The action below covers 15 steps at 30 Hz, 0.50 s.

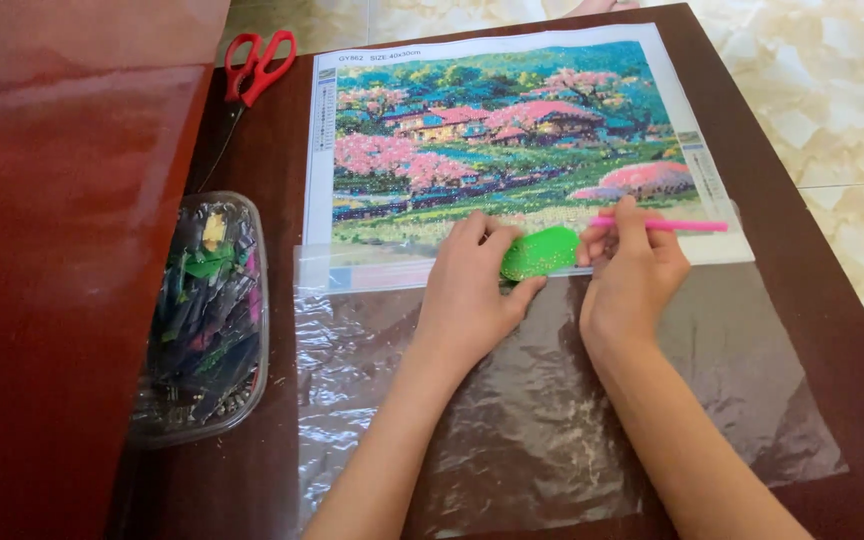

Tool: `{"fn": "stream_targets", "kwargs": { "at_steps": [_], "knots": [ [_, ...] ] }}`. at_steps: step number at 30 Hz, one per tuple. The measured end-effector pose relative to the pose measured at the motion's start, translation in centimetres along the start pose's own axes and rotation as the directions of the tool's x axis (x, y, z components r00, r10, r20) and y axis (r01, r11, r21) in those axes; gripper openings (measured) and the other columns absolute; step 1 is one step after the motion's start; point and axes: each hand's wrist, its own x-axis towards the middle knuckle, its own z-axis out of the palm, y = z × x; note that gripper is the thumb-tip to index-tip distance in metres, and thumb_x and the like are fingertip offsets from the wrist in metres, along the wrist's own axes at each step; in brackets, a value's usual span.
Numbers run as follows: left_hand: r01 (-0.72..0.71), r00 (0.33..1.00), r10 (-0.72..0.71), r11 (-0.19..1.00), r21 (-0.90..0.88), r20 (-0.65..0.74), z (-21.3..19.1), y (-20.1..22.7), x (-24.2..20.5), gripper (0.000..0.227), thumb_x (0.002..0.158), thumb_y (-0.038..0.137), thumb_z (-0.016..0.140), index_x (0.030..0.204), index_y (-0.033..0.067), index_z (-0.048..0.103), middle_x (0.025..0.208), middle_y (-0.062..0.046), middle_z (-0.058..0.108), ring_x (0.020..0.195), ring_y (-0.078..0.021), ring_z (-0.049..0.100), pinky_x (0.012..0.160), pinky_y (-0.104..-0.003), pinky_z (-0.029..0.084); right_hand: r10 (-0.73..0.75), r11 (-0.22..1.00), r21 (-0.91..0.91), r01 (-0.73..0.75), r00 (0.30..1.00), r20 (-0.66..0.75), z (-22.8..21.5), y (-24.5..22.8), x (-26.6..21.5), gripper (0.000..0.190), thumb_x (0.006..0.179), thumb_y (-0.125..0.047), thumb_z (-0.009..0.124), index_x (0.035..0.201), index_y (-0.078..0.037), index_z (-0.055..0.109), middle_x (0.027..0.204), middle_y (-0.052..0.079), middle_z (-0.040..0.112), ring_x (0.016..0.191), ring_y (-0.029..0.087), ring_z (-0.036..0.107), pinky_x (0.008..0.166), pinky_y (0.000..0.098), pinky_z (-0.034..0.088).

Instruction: The person creates a mosaic image by picking up small resin diamonds from a container with a specialized dotting pen and placing them onto an adhesive canvas. The person holds the container with one hand while using the dotting pen with the other, occasionally shifting the canvas.

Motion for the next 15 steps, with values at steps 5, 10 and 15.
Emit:
{"fn": "stream_targets", "kwargs": {
  "at_steps": [5,10,15],
  "knots": [
    [-0.011,1.0,0.008,0.992,-0.124,-0.022,-0.8,-1.4,-0.8,0.047,0.069,0.015,0.085,0.11,0.001,0.067,0.095,-0.009,0.053,0.099,-0.0329,0.059,0.091,-0.043,0.049,0.041,0.997,0.071,-0.043,0.999,0.028,-0.3,0.8,-0.7,0.023,0.099,-0.015,0.061,0.08,-0.002,0.063,0.058,0.015,0.057,0.048,0.014,0.046,0.042,0.0244,0.042],
    [-0.011,1.0,0.008,0.986,-0.168,-0.023,-1.7,-2.1,-1.7,0.048,0.067,0.015,0.086,0.11,0.0048,0.068,0.094,-0.007,0.053,0.098,-0.0316,0.06,0.091,-0.045,0.051,0.084,0.993,0.072,-0.089,0.994,0.069,-0.1,0.5,-2.0,0.023,0.099,-0.015,0.062,0.081,-0.001,0.063,0.059,0.016,0.056,0.05,0.015,0.047,0.044,0.0253,0.042],
    [0.016,1.0,-0.019,0.981,-0.194,-0.012,-2.3,-2.3,-2.3,0.046,0.068,0.016,0.086,0.109,0.006,0.069,0.095,-0.006,0.054,0.093,-0.029,0.06,0.09,-0.045,0.051,0.021,0.998,-0.068,-0.006,0.975,0.221,0.1,-0.3,-2.8,0.022,0.101,-0.011,0.059,0.082,0.0,0.062,0.058,0.014,0.054,0.051,0.012,0.044,0.045,0.023,0.042]
  ]
}}
